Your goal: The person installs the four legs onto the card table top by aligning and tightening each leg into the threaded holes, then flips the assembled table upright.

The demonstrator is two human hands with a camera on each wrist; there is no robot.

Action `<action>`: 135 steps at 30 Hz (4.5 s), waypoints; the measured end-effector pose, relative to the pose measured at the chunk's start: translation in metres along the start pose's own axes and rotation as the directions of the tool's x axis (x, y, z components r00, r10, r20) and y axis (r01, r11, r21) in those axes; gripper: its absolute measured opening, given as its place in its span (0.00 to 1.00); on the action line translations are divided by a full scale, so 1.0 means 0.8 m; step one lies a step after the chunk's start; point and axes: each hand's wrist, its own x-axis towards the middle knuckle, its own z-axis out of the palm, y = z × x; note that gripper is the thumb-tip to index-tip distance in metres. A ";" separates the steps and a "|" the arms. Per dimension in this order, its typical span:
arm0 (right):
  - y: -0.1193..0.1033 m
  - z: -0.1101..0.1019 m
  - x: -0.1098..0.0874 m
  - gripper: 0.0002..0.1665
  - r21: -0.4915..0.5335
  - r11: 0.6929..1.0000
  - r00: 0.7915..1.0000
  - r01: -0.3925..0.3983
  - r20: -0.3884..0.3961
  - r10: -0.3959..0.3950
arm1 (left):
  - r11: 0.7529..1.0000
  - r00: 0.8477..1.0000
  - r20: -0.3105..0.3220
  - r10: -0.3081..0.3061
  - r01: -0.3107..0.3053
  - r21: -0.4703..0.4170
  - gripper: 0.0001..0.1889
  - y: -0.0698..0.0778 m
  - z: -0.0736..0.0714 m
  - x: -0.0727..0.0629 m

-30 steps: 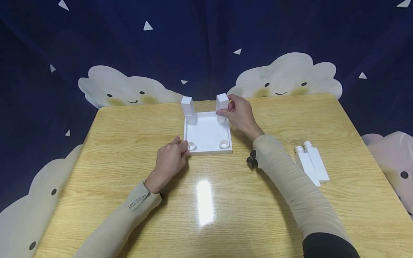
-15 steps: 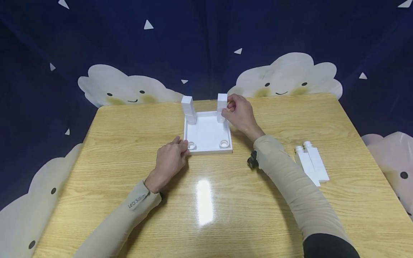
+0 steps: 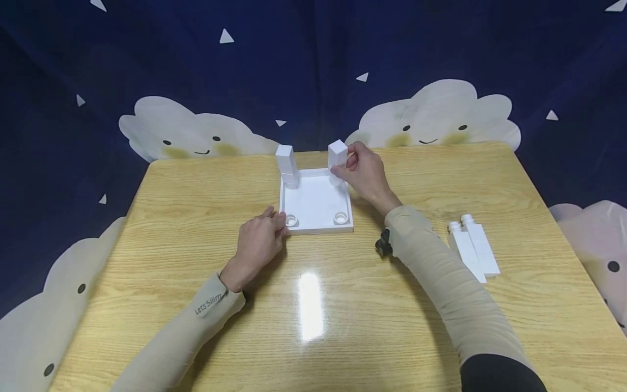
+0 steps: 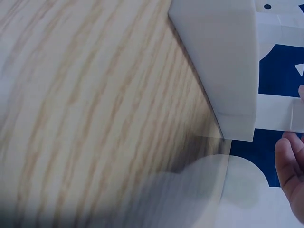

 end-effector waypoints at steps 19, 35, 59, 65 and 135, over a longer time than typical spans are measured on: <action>-0.001 0.003 -0.001 0.18 -0.013 1.000 1.000 -0.016 -0.023 0.016 | 1.000 1.000 -0.004 -0.003 0.003 0.007 0.10 -0.002 0.001 -0.002; 0.000 0.006 -0.002 0.32 -0.012 1.000 1.000 -0.005 -0.013 0.005 | 1.000 1.000 -0.019 0.001 -0.001 0.001 0.07 -0.001 0.003 -0.004; 0.002 0.006 0.000 0.22 0.003 0.999 0.999 -0.046 -0.023 0.046 | 1.000 1.000 -0.010 0.019 -0.019 0.008 0.05 -0.003 0.002 -0.002; 0.003 0.007 0.001 0.22 -0.006 0.999 0.998 -0.050 -0.024 0.050 | 0.999 0.999 -0.019 0.037 -0.037 0.033 0.05 -0.004 0.003 -0.002; 0.095 -0.246 -0.282 0.21 -0.574 0.796 0.979 0.192 0.162 -0.120 | 1.000 0.999 0.041 -0.008 0.009 -0.017 0.11 -0.003 0.002 0.000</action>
